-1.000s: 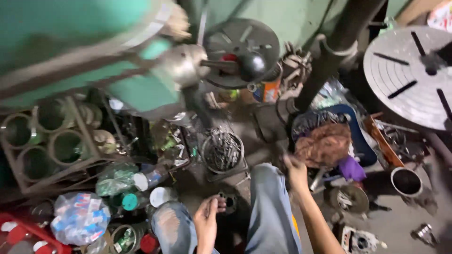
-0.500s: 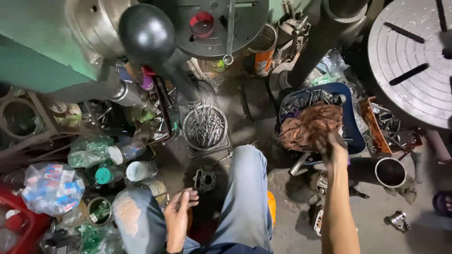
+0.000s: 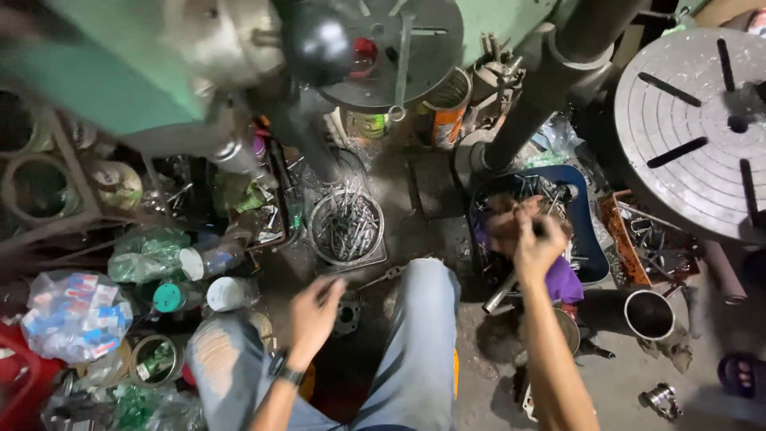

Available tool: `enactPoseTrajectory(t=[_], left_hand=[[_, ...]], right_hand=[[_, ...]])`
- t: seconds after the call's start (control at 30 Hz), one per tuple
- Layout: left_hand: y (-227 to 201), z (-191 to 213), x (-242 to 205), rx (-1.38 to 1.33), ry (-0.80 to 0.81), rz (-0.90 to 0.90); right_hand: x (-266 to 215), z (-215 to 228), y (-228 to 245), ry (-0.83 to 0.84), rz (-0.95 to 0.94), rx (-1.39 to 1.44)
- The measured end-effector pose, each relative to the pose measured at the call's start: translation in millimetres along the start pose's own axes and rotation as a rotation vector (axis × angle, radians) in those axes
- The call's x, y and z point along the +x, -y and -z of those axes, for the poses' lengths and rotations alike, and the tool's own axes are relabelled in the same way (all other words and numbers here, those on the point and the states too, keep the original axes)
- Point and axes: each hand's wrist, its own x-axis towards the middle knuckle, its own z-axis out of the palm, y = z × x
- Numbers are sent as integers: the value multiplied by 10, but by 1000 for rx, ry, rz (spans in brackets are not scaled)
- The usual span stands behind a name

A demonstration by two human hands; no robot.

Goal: The person walks to a drill press in a cluttered workshop and sits on the floor. They place a metal engine part under the drill bit, wipe it with a cloth, and operate the drill press to drill into the part. The person repeatedly adjusts the part and operates the drill lever.

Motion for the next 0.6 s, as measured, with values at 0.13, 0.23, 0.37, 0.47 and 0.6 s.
enactPoseTrajectory(t=[0.13,0.23,0.37,0.47,0.6], left_hand=[[-799,-296,165,128,100,-371],[-1345,-330,118,-3,161,-505],[-1875,17,-73,-100,-29,-818],[-1943,344,-145,-182,-213,-929],[-1417,586,-86,-85,-132,-893]], right_hand=[[698,580,1182,101,-110,350],[1002,865,1932,150,-82,514],[979,1046,2621,250,-53,718],[760,929,2754,337,-79,654],[542,672,3125,444,-188,672]])
